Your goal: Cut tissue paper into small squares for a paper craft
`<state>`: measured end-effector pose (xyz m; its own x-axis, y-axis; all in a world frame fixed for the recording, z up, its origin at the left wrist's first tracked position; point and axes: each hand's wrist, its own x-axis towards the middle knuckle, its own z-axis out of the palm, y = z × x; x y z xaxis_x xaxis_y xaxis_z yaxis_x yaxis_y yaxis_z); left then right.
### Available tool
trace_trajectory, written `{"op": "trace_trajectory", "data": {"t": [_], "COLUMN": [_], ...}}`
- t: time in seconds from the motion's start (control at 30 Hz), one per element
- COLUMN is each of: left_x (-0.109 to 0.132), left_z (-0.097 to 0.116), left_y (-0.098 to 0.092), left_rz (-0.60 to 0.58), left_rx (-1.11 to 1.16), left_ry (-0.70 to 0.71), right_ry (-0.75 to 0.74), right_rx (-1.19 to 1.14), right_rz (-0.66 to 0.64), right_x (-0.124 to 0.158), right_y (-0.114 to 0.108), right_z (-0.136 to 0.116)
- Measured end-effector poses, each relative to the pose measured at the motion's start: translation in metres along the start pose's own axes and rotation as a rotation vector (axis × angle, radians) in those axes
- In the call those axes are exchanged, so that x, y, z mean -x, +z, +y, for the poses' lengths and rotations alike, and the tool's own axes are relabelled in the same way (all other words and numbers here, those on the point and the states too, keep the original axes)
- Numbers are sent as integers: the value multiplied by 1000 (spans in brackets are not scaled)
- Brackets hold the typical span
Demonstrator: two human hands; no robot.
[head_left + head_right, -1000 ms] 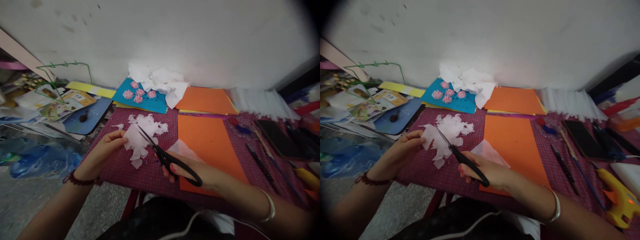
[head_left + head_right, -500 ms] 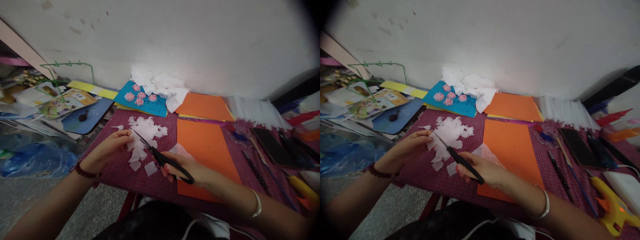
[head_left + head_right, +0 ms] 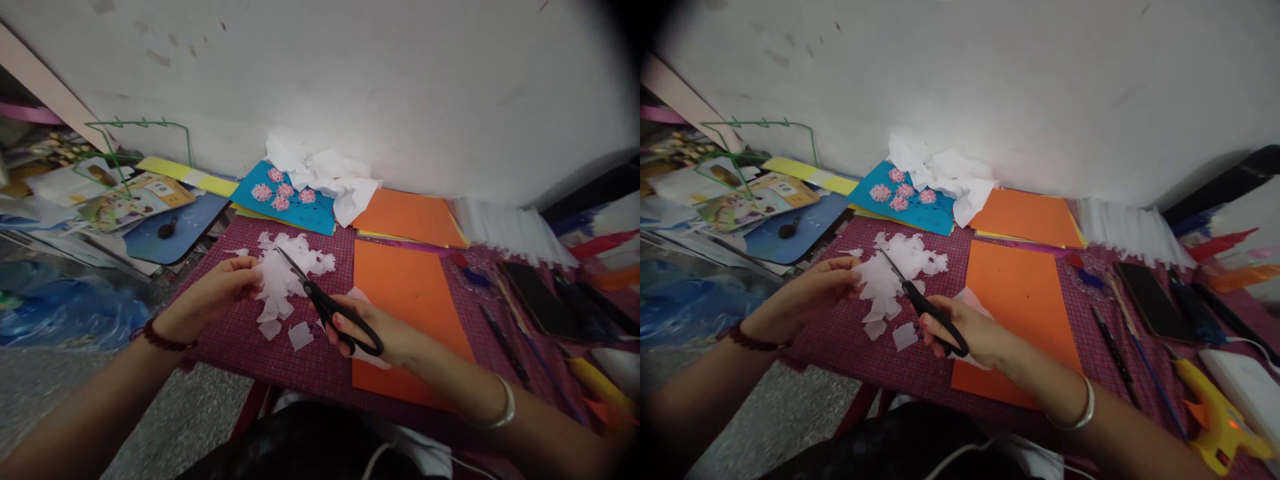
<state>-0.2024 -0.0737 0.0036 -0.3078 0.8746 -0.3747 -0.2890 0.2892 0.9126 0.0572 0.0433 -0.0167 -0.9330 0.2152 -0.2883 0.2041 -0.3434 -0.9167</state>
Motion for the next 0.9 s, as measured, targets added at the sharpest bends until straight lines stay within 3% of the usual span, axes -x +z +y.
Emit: {"op": "trace_trajectory", "data": {"t": [0.27,0.5,0.9], "left_x": [-5,-11,-15], "left_z": [6,0,0], "left_y": [3,7,7], "left_rz": [122,-11,-20], "left_rx": [22,-26,-2], "left_ry": [156,135,129], "right_ry": [61,40,5], "right_rx": [-44,-34,25], "right_rz": [-39,-32,38], "right_x": [6,-2,-11], "right_y": [0,5,8], "right_z": [1,-3,-3]}}
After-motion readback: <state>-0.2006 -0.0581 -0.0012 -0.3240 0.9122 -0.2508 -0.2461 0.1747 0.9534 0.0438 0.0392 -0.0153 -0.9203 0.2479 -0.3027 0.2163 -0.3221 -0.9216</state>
